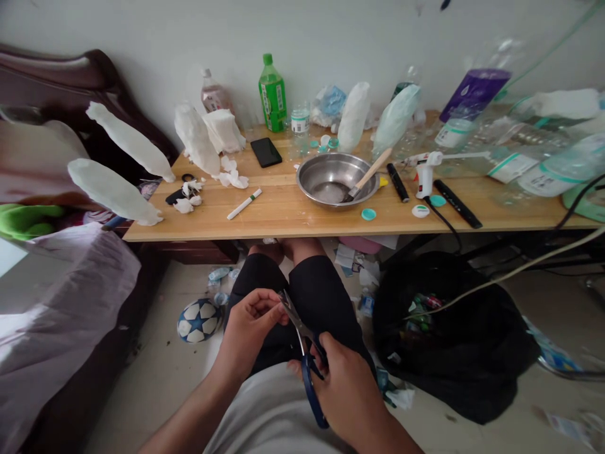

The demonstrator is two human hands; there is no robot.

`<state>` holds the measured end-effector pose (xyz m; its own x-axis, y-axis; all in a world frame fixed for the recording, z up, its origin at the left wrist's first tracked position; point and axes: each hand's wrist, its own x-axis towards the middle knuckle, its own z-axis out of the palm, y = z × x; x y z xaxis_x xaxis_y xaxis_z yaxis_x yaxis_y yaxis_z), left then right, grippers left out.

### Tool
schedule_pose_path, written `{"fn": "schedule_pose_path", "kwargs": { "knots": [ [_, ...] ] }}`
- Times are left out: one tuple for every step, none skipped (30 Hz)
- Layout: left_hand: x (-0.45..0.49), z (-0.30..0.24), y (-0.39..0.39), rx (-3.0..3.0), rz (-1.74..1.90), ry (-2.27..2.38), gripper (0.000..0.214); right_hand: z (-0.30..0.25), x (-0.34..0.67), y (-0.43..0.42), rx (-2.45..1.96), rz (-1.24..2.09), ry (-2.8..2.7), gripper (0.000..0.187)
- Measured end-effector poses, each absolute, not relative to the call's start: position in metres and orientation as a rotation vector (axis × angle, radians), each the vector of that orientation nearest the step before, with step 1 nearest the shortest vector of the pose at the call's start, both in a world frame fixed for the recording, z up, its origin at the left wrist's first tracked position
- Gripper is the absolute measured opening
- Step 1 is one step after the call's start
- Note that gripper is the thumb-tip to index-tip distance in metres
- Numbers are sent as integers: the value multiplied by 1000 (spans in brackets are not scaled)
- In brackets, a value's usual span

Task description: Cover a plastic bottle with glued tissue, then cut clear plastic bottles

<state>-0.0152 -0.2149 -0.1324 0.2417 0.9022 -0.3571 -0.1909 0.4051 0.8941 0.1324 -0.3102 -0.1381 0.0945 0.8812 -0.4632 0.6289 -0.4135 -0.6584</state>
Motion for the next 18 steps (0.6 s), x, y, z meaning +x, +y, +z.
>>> {"fn": "schedule_pose_path", "kwargs": {
  "knots": [
    [-15, -132, -215, 837, 876, 1057, 26, -138, 132, -310, -2090, 1205, -1510, 24],
    [-16, -132, -214, 832, 871, 1057, 26, -139, 132, -310, -2099, 1182, -1522, 24],
    [-16, -132, -214, 826, 865, 1058, 27, -139, 132, -311, -2108, 1160, -1535, 25],
    [-16, -131, -213, 820, 861, 1059, 28, -140, 132, -311, -2122, 1134, -1550, 26],
    [-16, -131, -213, 817, 858, 1061, 28, -140, 132, -311, -2134, 1106, -1567, 27],
    [-17, -130, -212, 815, 855, 1064, 28, -141, 132, -311, -2142, 1083, -1581, 29],
    [-17, -130, -212, 814, 851, 1067, 28, -141, 133, -311, -2144, 1065, -1589, 31],
    [-18, -129, -211, 813, 845, 1069, 28, -142, 133, -311, -2145, 1054, -1594, 33],
    [-18, -128, -210, 813, 838, 1070, 28, -142, 133, -311, -2147, 1046, -1594, 36],
    [-18, -127, -210, 813, 832, 1072, 28, -143, 133, -311, -2144, 1038, -1596, 38],
    [-19, -126, -209, 813, 827, 1073, 28, -143, 133, -311, -2139, 1031, -1599, 40],
    [-19, -125, -209, 813, 823, 1072, 28, -144, 133, -311, -2137, 1018, -1606, 41],
    [-19, -124, -208, 814, 819, 1071, 28, -145, 134, -311, -2136, 998, -1619, 42],
    [-20, -123, -208, 818, 813, 1070, 27, -146, 134, -311, -2138, 977, -1634, 43],
    [-20, -123, -208, 824, 807, 1069, 26, -147, 135, -312, -2142, 955, -1650, 44],
    [-21, -122, -208, 831, 802, 1066, 25, -147, 135, -312, -2147, 933, -1668, 45],
    [-21, -122, -208, 839, 797, 1063, 24, -148, 136, -313, -2155, 909, -1684, 45],
    [-22, -121, -208, 847, 790, 1061, 23, -149, 136, -313, -2158, 886, -1701, 46]
  ]
}}
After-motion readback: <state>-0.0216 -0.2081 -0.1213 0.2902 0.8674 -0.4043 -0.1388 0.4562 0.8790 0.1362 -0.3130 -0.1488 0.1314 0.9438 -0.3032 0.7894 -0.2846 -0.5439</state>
